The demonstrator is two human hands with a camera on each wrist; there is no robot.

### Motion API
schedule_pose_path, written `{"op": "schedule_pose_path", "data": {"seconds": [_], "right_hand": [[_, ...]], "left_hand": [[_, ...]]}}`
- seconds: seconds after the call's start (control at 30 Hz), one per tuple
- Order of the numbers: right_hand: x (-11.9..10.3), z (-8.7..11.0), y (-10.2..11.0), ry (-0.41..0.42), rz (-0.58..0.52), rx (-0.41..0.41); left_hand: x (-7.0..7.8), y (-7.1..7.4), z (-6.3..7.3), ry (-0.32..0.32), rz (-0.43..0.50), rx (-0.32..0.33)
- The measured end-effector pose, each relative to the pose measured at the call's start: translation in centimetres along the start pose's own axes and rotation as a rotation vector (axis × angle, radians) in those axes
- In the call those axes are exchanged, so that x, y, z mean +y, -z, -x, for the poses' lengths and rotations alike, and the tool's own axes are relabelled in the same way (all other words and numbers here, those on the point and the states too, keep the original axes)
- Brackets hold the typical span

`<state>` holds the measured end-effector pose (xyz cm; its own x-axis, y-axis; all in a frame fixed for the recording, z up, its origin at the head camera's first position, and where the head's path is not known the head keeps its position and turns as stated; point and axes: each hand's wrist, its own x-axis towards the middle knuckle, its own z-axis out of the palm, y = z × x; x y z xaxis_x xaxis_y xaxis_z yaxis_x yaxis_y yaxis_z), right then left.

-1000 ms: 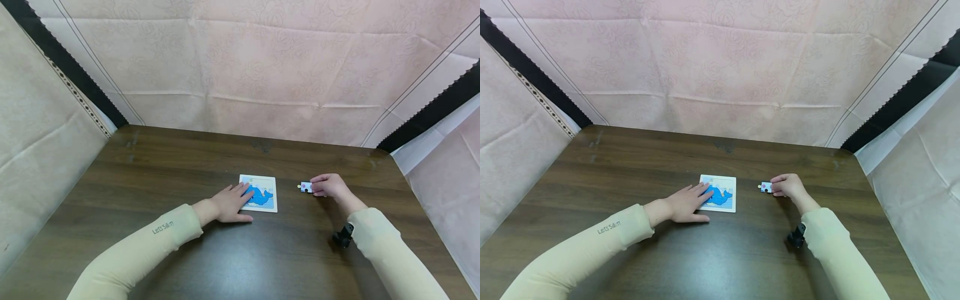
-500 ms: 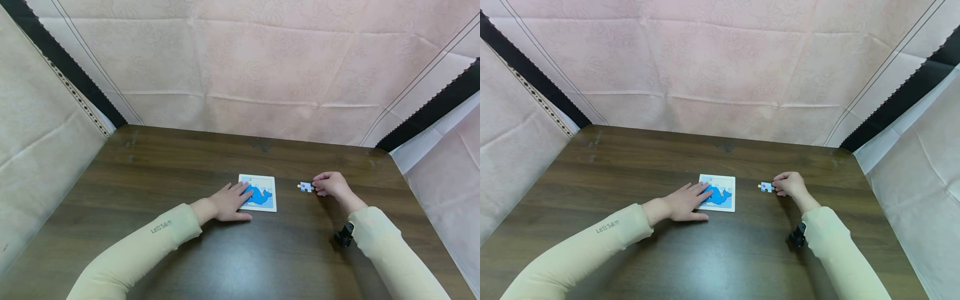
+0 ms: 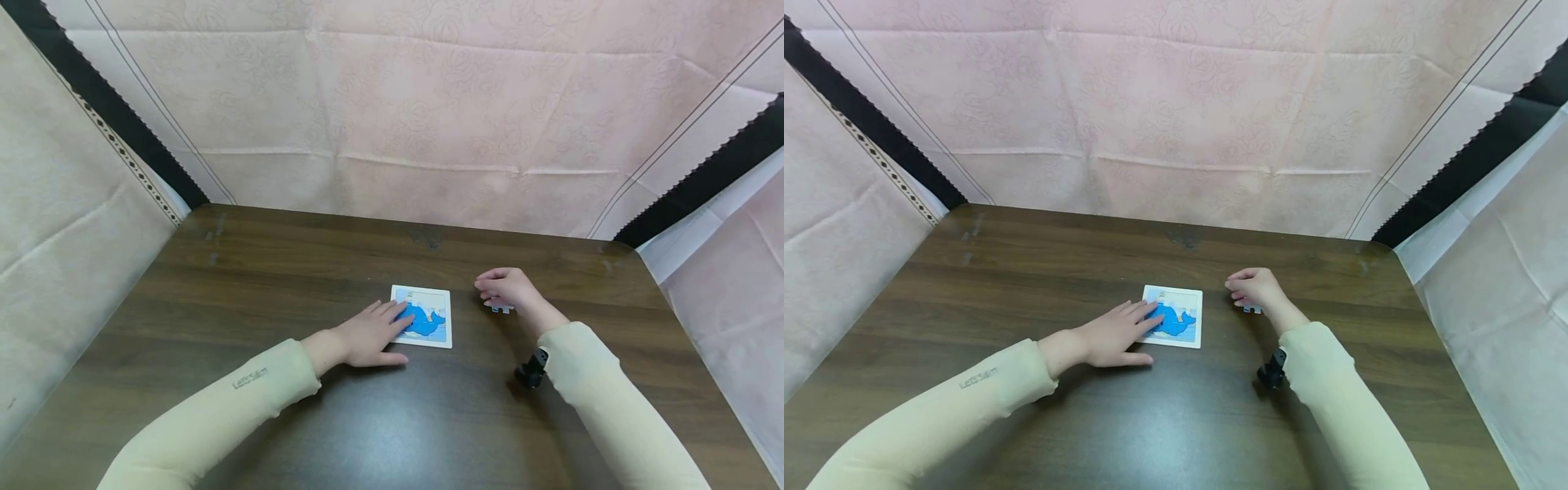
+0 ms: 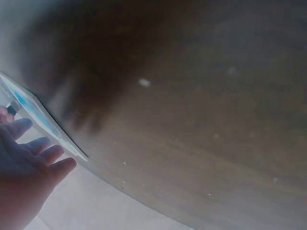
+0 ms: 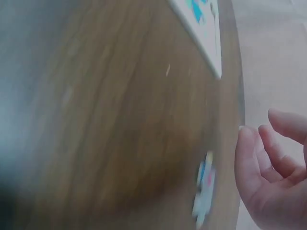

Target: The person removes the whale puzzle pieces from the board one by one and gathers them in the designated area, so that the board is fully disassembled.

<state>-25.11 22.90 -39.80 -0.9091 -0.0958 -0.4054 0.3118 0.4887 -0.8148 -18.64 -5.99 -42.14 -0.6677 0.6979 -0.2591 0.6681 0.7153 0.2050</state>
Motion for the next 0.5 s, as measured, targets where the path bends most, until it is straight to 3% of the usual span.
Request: {"op": "schedule_pose_path", "data": {"seconds": [0.27,0.5], "right_hand": [[-2.0,-1.3,-3.7,-0.004,-0.015,-0.07],[-3.3,-1.9,-6.6,0.001,-0.018,-0.136]], "left_hand": [[0.4,-0.4,0.5,-0.031,-0.042,-0.014],[0.4,-0.3,0.6,-0.014,-0.046,-0.036]]}}
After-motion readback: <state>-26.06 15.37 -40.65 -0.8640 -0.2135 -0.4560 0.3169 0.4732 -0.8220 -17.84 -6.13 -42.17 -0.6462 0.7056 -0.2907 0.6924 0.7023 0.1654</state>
